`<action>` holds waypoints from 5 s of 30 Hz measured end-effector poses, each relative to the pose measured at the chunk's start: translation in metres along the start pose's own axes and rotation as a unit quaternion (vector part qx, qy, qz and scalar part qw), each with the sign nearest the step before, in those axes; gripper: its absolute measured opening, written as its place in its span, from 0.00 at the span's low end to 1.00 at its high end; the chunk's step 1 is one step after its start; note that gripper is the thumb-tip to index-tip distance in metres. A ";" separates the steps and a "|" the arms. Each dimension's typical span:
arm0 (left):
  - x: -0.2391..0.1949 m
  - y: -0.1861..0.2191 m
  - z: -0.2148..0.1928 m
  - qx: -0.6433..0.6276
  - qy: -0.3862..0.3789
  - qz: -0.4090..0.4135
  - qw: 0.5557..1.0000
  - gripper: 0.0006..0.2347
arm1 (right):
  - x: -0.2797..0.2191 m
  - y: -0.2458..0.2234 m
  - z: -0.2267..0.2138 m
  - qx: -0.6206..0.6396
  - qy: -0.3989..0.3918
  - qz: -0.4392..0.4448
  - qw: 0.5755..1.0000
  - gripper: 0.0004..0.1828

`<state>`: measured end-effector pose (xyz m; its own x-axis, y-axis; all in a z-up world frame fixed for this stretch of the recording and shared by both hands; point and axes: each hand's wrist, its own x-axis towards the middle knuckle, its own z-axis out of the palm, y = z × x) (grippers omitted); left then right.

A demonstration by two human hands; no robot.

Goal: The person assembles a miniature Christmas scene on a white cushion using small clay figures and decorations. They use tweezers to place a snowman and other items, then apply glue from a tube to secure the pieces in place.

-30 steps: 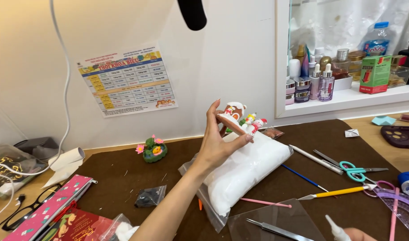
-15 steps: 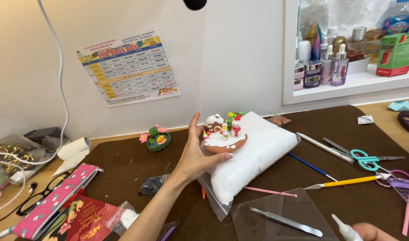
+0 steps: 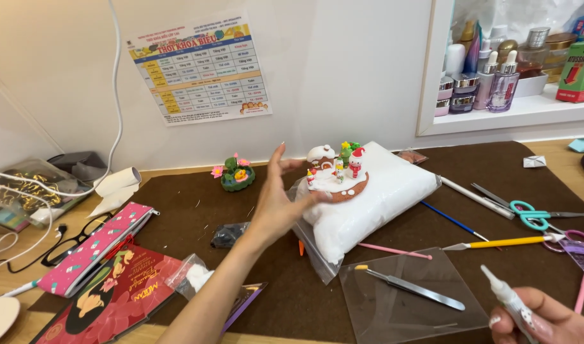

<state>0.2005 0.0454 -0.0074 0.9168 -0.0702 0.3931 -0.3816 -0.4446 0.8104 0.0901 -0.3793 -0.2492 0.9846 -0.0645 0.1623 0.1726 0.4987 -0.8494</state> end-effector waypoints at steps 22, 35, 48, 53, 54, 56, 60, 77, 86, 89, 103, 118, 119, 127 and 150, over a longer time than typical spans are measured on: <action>-0.134 0.030 -0.010 0.000 0.208 0.132 0.969 0.03 | -0.033 -0.099 0.162 -0.078 0.067 0.116 0.988 0.16; -0.175 0.070 0.013 -0.116 -0.039 0.080 0.989 0.21 | -0.039 -0.049 0.157 -0.158 -0.053 -0.019 0.986 0.11; -0.188 0.072 0.033 -0.242 -0.040 0.050 0.968 0.09 | -0.039 -0.093 0.234 -0.370 -0.243 -0.201 0.874 0.09; -0.174 0.057 0.004 -0.313 0.044 0.030 0.948 0.06 | 0.003 -0.113 0.271 -0.527 -0.332 -0.292 0.726 0.13; -0.174 0.049 -0.002 -0.312 0.047 0.031 0.948 0.06 | 0.019 -0.098 0.279 -0.526 -0.334 -0.293 0.725 0.13; -0.178 0.032 -0.013 -0.314 0.103 -0.025 0.943 0.06 | 0.047 -0.068 0.296 -0.633 -0.381 -0.468 0.485 0.32; -0.204 0.026 -0.037 -0.296 0.162 -0.120 0.934 0.09 | 0.083 -0.025 0.340 -0.686 -0.380 -0.575 0.233 0.13; -0.230 0.056 -0.045 -0.294 0.137 -0.017 0.946 0.07 | 0.043 -0.105 0.375 -0.447 -0.396 -0.242 0.764 0.02; -0.233 0.086 -0.028 -0.185 0.115 0.009 0.976 0.07 | -0.024 -0.203 0.377 -0.434 -0.425 -0.212 0.766 0.05; -0.235 0.092 -0.026 -0.164 0.108 0.001 0.981 0.07 | -0.019 -0.199 0.367 -0.463 -0.417 -0.177 0.762 0.07; -0.236 0.113 -0.029 -0.093 0.088 -0.009 0.992 0.07 | -0.008 -0.183 0.358 -0.607 -0.467 -0.233 0.599 0.08; -0.235 0.107 -0.022 -0.115 0.089 0.047 0.988 0.07 | -0.014 -0.179 0.354 -0.654 -0.447 -0.253 0.555 0.20; -0.233 0.107 -0.023 -0.121 0.091 0.039 0.988 0.05 | -0.018 -0.184 0.360 -0.633 -0.464 -0.257 0.564 0.21; -0.229 0.099 -0.013 -0.111 0.092 0.027 0.989 0.06 | -0.003 -0.167 0.340 -0.637 -0.469 -0.251 0.558 0.21; -0.053 0.068 -0.024 0.156 0.033 0.169 0.973 0.15 | 0.125 -0.148 0.092 -0.745 0.058 -0.239 0.619 0.16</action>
<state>0.1230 0.0400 0.0375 0.7315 -0.2061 0.6499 -0.5961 -0.6561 0.4629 0.1850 -0.3815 -0.0571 0.7917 -0.0010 0.6109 0.1930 -0.9484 -0.2517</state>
